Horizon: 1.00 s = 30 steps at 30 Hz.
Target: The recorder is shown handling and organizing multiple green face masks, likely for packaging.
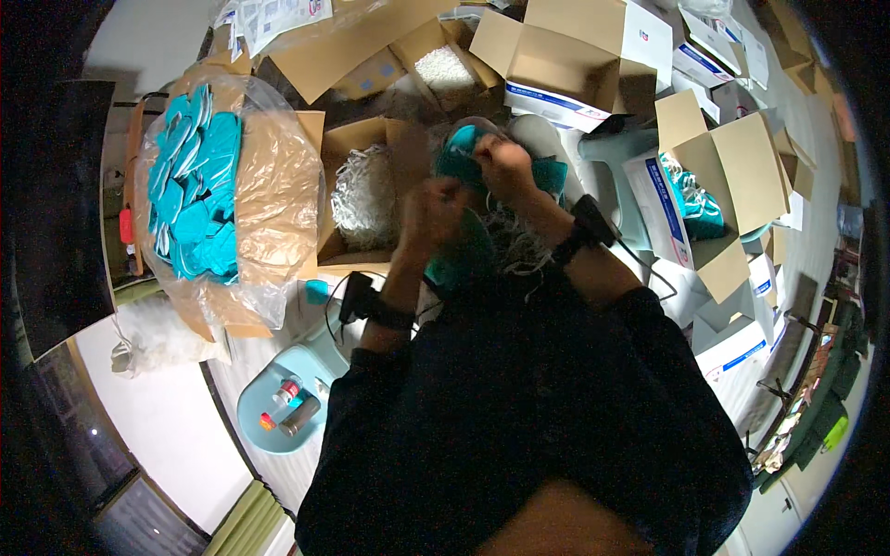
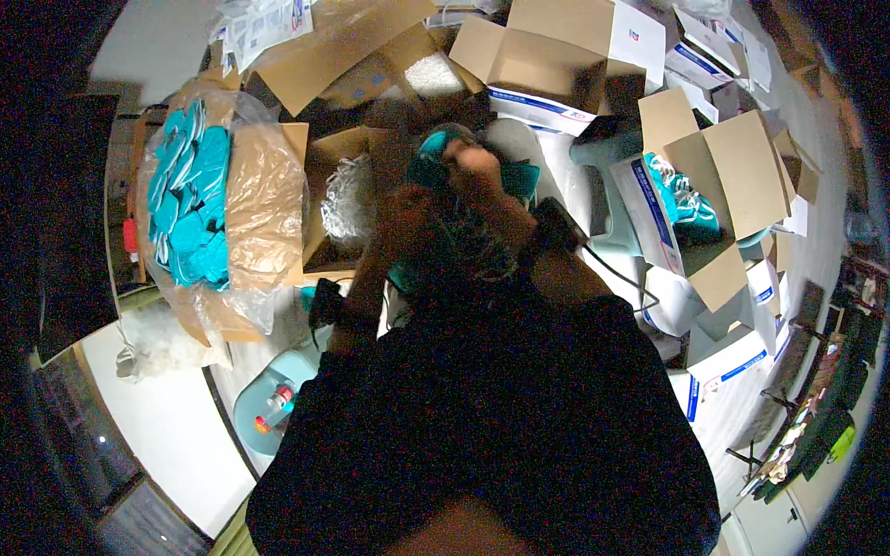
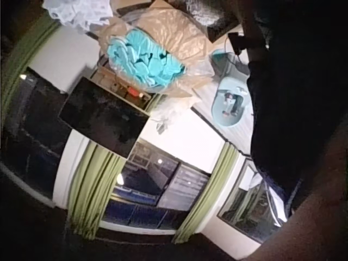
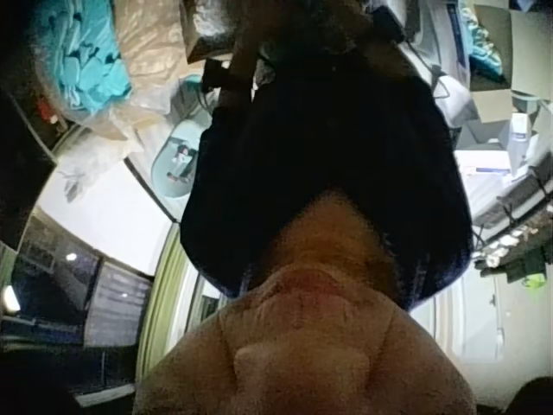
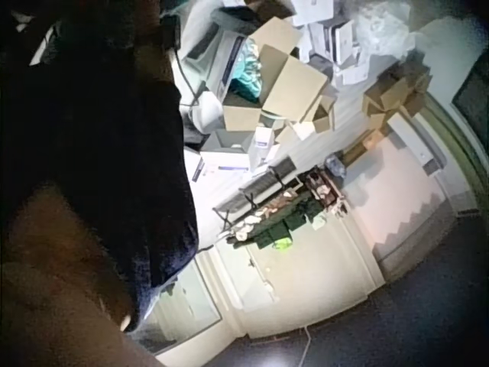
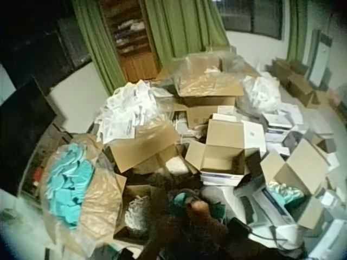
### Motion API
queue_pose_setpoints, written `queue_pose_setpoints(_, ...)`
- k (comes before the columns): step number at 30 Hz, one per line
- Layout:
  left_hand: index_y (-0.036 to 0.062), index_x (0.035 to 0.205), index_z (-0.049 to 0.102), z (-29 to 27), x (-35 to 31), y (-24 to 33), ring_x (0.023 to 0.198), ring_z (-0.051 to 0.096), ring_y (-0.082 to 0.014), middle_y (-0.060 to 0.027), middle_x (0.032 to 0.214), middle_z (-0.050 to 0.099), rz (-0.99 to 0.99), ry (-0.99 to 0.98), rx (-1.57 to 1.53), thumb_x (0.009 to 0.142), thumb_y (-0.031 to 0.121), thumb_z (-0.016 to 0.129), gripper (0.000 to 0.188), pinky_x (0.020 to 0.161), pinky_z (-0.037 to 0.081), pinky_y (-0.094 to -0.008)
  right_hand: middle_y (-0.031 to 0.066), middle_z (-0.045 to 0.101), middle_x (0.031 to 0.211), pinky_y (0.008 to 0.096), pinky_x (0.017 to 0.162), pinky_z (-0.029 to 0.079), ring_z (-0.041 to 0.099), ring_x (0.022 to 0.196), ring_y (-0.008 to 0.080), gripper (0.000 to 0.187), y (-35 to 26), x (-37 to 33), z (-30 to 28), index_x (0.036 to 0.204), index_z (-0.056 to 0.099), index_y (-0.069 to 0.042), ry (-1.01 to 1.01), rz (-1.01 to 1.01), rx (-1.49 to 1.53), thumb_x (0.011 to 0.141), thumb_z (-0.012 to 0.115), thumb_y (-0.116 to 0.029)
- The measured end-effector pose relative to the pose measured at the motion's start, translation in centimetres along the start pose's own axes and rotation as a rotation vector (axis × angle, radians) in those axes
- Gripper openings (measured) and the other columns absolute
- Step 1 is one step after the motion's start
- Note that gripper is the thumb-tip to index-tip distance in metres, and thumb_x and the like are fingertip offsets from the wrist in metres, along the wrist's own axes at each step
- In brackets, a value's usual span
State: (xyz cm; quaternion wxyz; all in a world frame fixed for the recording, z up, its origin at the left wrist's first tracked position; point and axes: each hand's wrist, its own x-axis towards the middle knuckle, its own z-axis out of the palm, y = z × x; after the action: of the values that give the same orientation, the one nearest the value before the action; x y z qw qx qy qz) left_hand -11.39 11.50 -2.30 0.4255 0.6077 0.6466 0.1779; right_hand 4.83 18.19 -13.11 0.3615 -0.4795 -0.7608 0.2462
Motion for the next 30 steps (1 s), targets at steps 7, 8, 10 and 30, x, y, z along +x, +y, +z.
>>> queue_pose_setpoints(7, 0.0064, 0.091, 0.07, -1.7, 4.7, -3.3, 0.086, 0.066, -0.0301, -0.0153, 0.09, 0.067, 0.242, 0.238, 0.218, 0.079, 0.027, 0.069, 0.024, 0.076, 0.05, -0.0388, 0.0145, 0.058, 0.083, 0.0395, 0.066, 0.049, 0.06, 0.079, 0.0328, 0.006, -3.8, -2.0, -1.5, 0.087, 0.055, -0.003, -0.071, -0.179, 0.097, 0.082, 0.059, -0.002)
queue_pose_setpoints(8, 0.006, 0.088, 0.071, -1.6, 5.1, -3.4, 0.085, 0.066, -0.0304, -0.0156, 0.09, 0.067, 0.269, 0.108, 0.225, 0.079, 0.026, 0.069, 0.022, 0.074, 0.05, -0.0387, 0.0144, 0.058, 0.082, 0.0397, 0.066, 0.049, 0.059, 0.077, 0.0333, 0.005, -3.9, -2.1, -1.4, 0.088, 0.055, -0.003, 0.026, -0.198, 0.151, 0.084, 0.059, -0.003)
queue_pose_setpoints(10, 0.0057, 0.09, 0.07, -1.0, 5.1, -3.5, 0.084, 0.066, -0.03, -0.0156, 0.089, 0.068, 0.248, 0.169, 0.167, 0.079, 0.025, 0.069, 0.022, 0.073, 0.05, -0.0377, 0.0147, 0.058, 0.08, 0.0402, 0.065, 0.049, 0.059, 0.074, 0.0342, 0.005, -4.3, -2.3, -1.4, 0.088, 0.056, -0.003, 0.124, -0.103, 0.215, 0.086, 0.059, -0.006)
queue_pose_setpoints(30, 0.0007, 0.089, 0.071, 0.9, 4.2, -3.7, 0.073, 0.058, -0.0121, -0.0032, 0.08, 0.067, -0.118, 0.561, -0.502, 0.084, 0.017, 0.069, 0.018, 0.07, 0.046, -0.0265, 0.0114, 0.064, 0.072, 0.0345, 0.057, 0.049, 0.065, 0.065, 0.0239, 0.006, -8.3, -5.4, -9.4, 0.087, 0.061, -0.005, -0.268, -0.006, 0.139, 0.082, 0.064, -0.007)
